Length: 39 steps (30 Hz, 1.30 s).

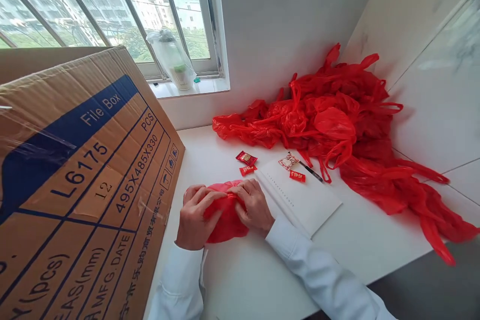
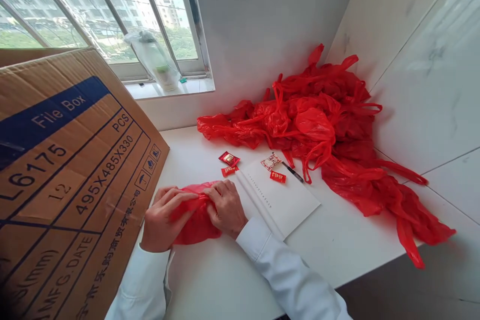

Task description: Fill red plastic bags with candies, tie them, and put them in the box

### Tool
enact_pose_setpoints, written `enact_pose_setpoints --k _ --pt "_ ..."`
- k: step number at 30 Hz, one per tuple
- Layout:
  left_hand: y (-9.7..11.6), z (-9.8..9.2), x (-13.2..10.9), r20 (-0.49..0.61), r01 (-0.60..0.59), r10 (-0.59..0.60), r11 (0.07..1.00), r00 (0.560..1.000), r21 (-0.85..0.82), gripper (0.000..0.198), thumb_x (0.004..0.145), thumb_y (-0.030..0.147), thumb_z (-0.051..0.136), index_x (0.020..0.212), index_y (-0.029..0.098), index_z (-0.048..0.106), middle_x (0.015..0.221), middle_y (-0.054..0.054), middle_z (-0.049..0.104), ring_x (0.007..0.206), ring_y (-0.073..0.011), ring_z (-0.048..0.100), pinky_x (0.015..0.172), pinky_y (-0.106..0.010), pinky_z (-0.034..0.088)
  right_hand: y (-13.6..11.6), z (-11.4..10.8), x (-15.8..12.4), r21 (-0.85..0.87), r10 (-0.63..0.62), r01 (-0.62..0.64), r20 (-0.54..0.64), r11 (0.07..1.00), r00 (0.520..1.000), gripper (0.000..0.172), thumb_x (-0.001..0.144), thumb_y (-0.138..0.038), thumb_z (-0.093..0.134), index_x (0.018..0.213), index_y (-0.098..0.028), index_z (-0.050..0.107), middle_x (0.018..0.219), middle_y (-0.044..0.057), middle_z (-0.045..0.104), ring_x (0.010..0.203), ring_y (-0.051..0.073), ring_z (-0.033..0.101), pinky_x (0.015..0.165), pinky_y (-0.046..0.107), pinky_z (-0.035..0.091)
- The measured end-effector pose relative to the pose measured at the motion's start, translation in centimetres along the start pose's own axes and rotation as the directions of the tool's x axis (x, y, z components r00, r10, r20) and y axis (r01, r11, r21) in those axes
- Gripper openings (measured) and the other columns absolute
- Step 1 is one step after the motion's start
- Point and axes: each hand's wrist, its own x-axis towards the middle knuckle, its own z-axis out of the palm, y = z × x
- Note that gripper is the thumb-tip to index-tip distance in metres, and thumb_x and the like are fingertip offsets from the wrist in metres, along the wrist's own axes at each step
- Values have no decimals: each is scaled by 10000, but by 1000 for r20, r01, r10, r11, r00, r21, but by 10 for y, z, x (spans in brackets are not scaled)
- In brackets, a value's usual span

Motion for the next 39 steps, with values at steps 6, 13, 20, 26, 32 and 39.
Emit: enact_pose_setpoints --k 6,13,20,26,32,39 --pt "-2 1 10 -118 285 -522 625 845 -727 146 672 310 706 747 198 651 727 8 611 666 -127 560 615 -239 475 -7 -20 11 388 298 -236 -107 891 948 105 772 -230 529 868 -202 562 843 23 552 831 173 480 765 308 405" --pt "5 -12 41 -324 112 -681 514 657 -851 118 690 270 671 687 178 597 642 44 555 591 -64 499 573 -169 411 8 -46 20 850 629 -261 -103 458 770 177 661 -255 596 727 -201 441 617 -69 407 545 83 362 530 212 314" --pt "33 -70 60 -213 228 -631 543 746 -808 106 725 191 572 624 197 541 594 35 477 568 -84 466 554 -193 414 9 -95 36 754 397 -161 -140 636 907 198 669 -309 568 808 -210 468 773 -17 495 635 112 454 572 246 374" --pt "57 -103 62 265 516 -498 476 826 -712 103 806 306 545 828 208 564 590 22 566 479 -91 500 435 -182 389 -48 -128 56 249 -21 145 -440 957 898 243 760 -172 532 994 -235 524 929 26 554 895 177 553 791 346 451" --pt "65 -113 50 466 646 -449 575 762 -502 282 821 330 526 1085 232 553 541 29 592 469 -122 559 445 -193 447 -54 -106 67 -141 -152 251 490 958 858 166 863 -155 447 855 -206 605 795 29 622 778 150 573 730 290 422" --pt "53 -122 34 361 656 -550 668 753 -350 126 839 345 493 857 238 557 576 50 602 474 -108 562 456 -185 463 -26 -103 50 -485 392 -33 663 874 638 598 660 -221 642 1238 -201 491 1019 100 620 935 257 587 698 325 470"
